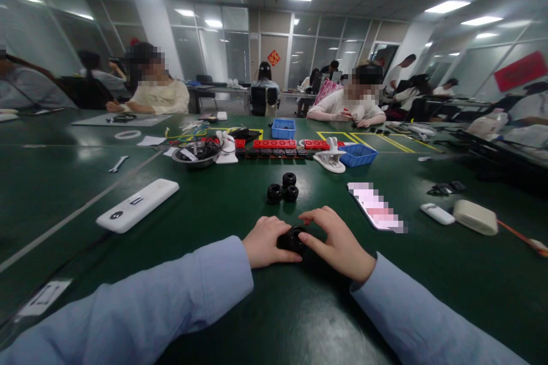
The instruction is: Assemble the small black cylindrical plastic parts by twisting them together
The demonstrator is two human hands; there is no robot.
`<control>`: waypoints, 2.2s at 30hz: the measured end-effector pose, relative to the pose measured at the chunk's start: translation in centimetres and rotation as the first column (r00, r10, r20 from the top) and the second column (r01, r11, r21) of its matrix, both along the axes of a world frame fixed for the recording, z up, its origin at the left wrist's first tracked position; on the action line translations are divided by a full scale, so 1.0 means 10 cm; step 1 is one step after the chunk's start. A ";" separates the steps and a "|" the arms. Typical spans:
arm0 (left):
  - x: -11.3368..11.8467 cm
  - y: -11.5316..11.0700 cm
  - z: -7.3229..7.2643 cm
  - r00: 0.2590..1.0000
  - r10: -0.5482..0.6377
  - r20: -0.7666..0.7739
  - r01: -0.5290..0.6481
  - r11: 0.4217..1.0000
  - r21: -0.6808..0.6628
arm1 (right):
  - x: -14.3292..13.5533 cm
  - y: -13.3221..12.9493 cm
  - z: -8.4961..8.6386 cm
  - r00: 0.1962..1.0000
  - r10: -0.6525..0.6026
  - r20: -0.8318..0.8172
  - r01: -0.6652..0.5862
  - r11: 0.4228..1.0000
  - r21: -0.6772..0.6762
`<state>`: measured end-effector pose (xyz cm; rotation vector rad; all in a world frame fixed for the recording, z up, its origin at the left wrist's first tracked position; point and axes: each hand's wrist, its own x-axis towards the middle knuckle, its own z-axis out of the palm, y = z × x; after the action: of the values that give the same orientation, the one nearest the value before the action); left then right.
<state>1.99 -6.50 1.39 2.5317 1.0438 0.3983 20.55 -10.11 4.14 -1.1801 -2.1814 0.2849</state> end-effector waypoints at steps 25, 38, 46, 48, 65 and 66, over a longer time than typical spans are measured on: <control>0.01 -0.01 0.01 1.000 0.000 -0.018 0.001 1.000 0.017 | -0.13 -0.06 0.03 0.994 -0.049 0.100 0.060 0.992 -0.108; 0.01 0.00 -0.01 1.000 -0.001 -0.026 0.003 0.999 0.047 | -0.12 -0.08 0.06 0.978 -0.023 0.209 -0.003 0.992 0.124; 0.02 0.00 -0.03 1.000 0.000 0.003 0.000 0.998 0.057 | -0.15 -0.10 0.03 0.982 0.011 0.187 -0.037 0.991 0.132; 0.02 -0.01 -0.02 1.000 0.005 -0.003 -0.005 0.998 0.055 | -0.15 -0.11 0.02 0.981 0.028 0.192 -0.057 0.987 0.149; 0.02 0.02 -0.05 0.998 0.008 -0.063 -0.005 0.999 0.047 | -0.19 -0.17 0.05 0.935 0.208 0.287 -0.266 0.947 0.178; 0.02 0.02 -0.05 0.998 0.002 -0.061 0.001 0.999 0.054 | -0.19 -0.18 0.06 0.934 0.226 0.278 -0.280 0.944 0.174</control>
<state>2.18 -6.32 0.87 2.6063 1.0699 0.3558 18.65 -11.91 4.71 -0.8535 -2.5221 0.0046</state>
